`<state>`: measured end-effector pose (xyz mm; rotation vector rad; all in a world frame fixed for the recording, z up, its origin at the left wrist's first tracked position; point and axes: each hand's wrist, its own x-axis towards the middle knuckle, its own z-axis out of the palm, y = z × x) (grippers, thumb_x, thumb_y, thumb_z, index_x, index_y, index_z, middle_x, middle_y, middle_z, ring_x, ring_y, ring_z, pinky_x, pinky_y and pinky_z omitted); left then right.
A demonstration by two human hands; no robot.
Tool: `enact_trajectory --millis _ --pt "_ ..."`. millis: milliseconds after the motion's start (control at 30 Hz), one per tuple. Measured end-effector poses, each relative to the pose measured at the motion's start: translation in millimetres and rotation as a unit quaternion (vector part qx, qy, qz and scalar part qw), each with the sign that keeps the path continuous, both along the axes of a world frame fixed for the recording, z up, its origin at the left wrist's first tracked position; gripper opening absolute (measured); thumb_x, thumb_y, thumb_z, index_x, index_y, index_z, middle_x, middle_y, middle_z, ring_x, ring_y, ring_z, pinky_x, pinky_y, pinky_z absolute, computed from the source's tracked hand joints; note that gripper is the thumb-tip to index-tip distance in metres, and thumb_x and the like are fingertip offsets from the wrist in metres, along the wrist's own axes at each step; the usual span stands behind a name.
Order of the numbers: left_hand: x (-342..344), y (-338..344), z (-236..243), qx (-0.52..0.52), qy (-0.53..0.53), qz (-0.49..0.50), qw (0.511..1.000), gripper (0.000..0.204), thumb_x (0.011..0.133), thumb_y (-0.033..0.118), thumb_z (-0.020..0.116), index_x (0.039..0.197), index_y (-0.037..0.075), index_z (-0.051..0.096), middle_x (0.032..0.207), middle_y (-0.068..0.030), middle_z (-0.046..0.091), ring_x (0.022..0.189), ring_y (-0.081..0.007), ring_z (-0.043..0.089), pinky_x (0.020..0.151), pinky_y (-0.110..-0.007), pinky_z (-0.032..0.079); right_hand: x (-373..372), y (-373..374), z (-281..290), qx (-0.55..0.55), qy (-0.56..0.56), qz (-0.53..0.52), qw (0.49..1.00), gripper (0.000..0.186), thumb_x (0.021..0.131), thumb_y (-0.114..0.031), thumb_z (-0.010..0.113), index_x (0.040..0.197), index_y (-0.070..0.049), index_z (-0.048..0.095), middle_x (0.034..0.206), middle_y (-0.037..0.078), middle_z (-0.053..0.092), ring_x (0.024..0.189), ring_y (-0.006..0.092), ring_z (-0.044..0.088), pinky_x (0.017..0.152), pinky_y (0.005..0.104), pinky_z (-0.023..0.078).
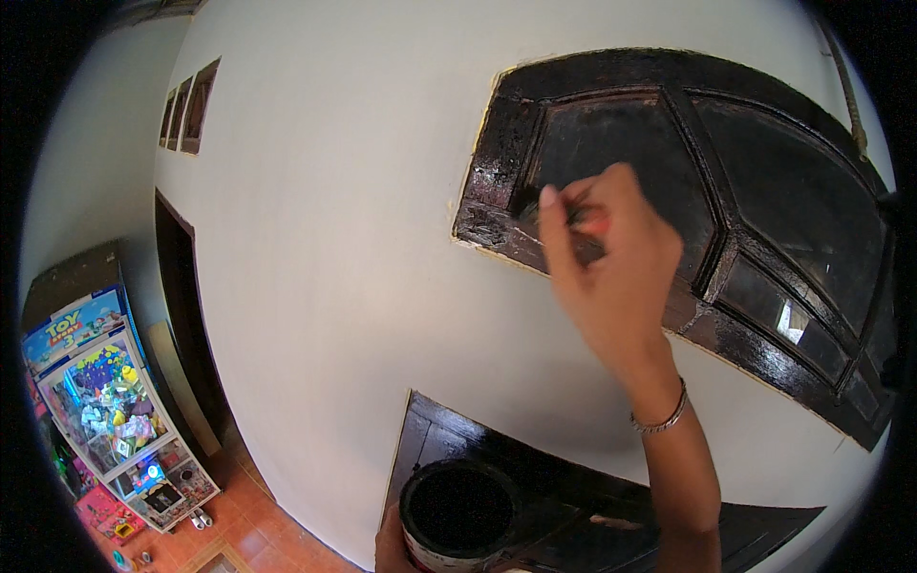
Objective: The person paints a dark wooden window frame with black paint using a brush. They repeatedly dip the brush into a paint can and apply paint to the frame's edges and panels, working methodically across the surface.
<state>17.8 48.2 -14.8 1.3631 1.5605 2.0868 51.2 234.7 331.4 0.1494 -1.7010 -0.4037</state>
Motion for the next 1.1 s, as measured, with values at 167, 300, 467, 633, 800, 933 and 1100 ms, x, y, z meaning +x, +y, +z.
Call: enact_trajectory --millis 167,300,467,633,800,933,1100 --pt "2 1 -2 0.018 -0.012 0.001 1.000 0.111 0.058 0.026 0.103 0.146 -0.004 0.042 0.127 -0.0199 0.067 0.115 -0.0283 0.068 0.097 -0.041 0.056 5 5 2 -0.026 0.028 0.007 0.999 0.024 0.088 -0.004 0.078 0.085 -0.003 0.054 0.073 0.010 0.064 0.061 0.0232 0.065 0.056 0.0336 0.052" --pt "1 0 -3 0.022 -0.023 0.003 0.999 0.110 0.058 0.024 0.103 0.145 -0.004 0.042 0.127 -0.0193 0.067 0.114 -0.0278 0.068 0.097 -0.041 0.056 5 15 11 -0.006 -0.020 0.036 0.999 0.024 0.089 -0.005 0.078 0.087 -0.003 0.055 0.076 0.011 0.066 0.064 0.0220 0.067 0.058 0.0317 0.052" --pt "0 0 -5 0.009 -0.027 -0.003 1.000 0.109 0.057 0.021 0.102 0.145 -0.003 0.042 0.127 -0.0190 0.066 0.114 -0.0273 0.067 0.097 -0.041 0.056 -5 27 27 0.040 0.011 0.021 0.999 0.020 0.090 -0.006 0.078 0.091 -0.002 0.059 0.080 0.011 0.068 0.066 0.0196 0.067 0.059 0.0300 0.053" --pt "0 -1 -6 0.006 -0.036 -0.004 0.999 0.110 0.056 0.020 0.102 0.144 -0.004 0.042 0.127 -0.0187 0.066 0.114 -0.0272 0.067 0.097 -0.040 0.056 -2 37 31 0.078 0.081 0.044 0.993 0.019 0.089 -0.008 0.081 0.092 -0.004 0.063 0.080 0.008 0.067 0.063 0.0171 0.062 0.058 0.0276 0.050" --pt "0 -1 -4 0.016 -0.036 -0.006 0.999 0.110 0.056 0.021 0.102 0.144 -0.004 0.042 0.126 -0.0187 0.066 0.114 -0.0273 0.067 0.097 -0.040 0.056 4 38 13 0.039 0.090 0.042 0.994 0.015 0.089 -0.005 0.080 0.092 -0.005 0.065 0.078 0.006 0.065 0.058 0.0132 0.053 0.055 0.0266 0.046" --pt "-2 0 -4 -0.002 -0.012 0.012 1.000 0.110 0.056 0.021 0.102 0.145 -0.004 0.042 0.126 -0.0189 0.066 0.114 -0.0273 0.067 0.097 -0.040 0.056 8 29 -6 0.002 0.029 0.031 0.999 0.012 0.089 -0.003 0.077 0.091 -0.004 0.065 0.077 0.006 0.066 0.057 0.0123 0.052 0.055 0.0266 0.046" --pt "0 1 -6 0.011 -0.028 0.001 1.000 0.110 0.057 0.022 0.102 0.145 -0.004 0.042 0.126 -0.0194 0.066 0.114 -0.0275 0.067 0.097 -0.040 0.055 10 22 10 0.021 0.066 0.070 0.995 0.012 0.090 -0.003 0.075 0.092 -0.004 0.064 0.084 0.007 0.070 0.059 0.0127 0.054 0.057 0.0267 0.047"
